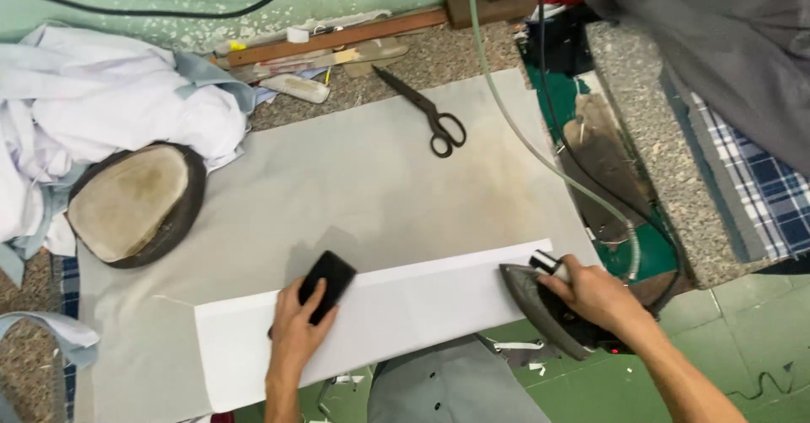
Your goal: The person irons a white fabric piece on a work table using a steam iron and a black rectangular weight. They then use large scissors to trim the edges of the fabric, repeating the ironing and cutting process to shape the material.
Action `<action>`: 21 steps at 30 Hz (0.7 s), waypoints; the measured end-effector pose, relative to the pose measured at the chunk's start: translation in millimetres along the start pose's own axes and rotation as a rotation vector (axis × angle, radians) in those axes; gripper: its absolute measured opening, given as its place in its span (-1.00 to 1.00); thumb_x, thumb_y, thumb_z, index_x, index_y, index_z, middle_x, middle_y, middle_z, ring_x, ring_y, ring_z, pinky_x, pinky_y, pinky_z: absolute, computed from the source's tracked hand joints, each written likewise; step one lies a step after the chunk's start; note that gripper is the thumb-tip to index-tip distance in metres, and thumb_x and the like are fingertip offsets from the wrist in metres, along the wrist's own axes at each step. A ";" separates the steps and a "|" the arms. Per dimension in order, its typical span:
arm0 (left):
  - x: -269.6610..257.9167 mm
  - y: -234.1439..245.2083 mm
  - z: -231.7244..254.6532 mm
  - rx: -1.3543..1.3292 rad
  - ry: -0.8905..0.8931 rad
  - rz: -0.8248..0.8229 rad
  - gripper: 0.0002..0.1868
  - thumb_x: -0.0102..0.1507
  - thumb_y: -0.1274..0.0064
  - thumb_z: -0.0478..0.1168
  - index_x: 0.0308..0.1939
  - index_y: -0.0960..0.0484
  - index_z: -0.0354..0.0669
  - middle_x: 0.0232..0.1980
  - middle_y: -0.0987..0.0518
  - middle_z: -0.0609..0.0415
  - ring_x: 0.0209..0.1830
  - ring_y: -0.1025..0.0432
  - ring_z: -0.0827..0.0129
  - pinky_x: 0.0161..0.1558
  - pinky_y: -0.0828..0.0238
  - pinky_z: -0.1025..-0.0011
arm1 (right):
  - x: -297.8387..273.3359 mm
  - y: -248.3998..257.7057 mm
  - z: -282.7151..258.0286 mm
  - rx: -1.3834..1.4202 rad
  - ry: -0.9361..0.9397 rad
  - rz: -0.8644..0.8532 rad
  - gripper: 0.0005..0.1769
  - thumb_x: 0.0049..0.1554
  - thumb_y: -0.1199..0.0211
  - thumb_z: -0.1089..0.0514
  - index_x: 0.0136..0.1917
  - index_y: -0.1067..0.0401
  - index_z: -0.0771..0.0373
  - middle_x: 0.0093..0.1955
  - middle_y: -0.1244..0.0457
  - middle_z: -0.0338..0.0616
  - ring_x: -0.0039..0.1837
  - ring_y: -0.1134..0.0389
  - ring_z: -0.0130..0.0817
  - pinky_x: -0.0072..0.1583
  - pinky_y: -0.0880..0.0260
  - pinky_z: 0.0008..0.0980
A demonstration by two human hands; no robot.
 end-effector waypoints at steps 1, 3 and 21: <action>10.8 -24.4 28.4 0.001 -0.109 -0.075 -0.34 0.21 -0.26 -0.03 0.39 -0.48 0.04 0.35 -0.40 -0.28 0.29 -0.30 -0.15 0.31 -0.27 0.03 | -0.6 20.7 28.3 0.085 -0.107 0.005 -0.40 0.21 -0.07 -0.40 0.06 -0.27 0.20 -0.03 -0.41 0.25 0.10 -0.39 0.32 0.04 -0.32 0.05; 26.9 -83.6 77.0 -0.010 -0.194 -0.150 -0.36 0.25 -0.23 -0.01 0.39 -0.48 0.00 0.37 -0.37 -0.30 0.30 -0.27 -0.15 0.30 -0.25 0.00 | 12.0 57.9 62.1 0.135 -0.142 0.057 -0.43 0.27 -0.01 -0.35 0.06 -0.26 0.23 -0.12 -0.40 0.17 -0.07 -0.39 0.12 -0.06 -0.39 -0.03; 18.1 -84.3 70.5 0.039 0.136 -0.388 -0.26 0.28 -0.14 -0.28 0.54 -0.26 0.06 0.62 -0.06 -0.12 0.64 0.12 -0.07 0.54 0.37 -0.13 | 122.9 44.2 163.0 -0.644 0.140 1.152 0.07 0.03 -0.39 -0.19 0.66 -0.39 0.46 0.50 -0.29 0.26 0.18 -0.45 0.19 0.17 -0.44 -0.02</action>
Point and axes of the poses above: each hand's wrist, its own x-axis towards the middle knuckle, its own y-axis out of the back of the hand, z = x × y, the point moved 7 cm from there along x, towards the middle knuckle
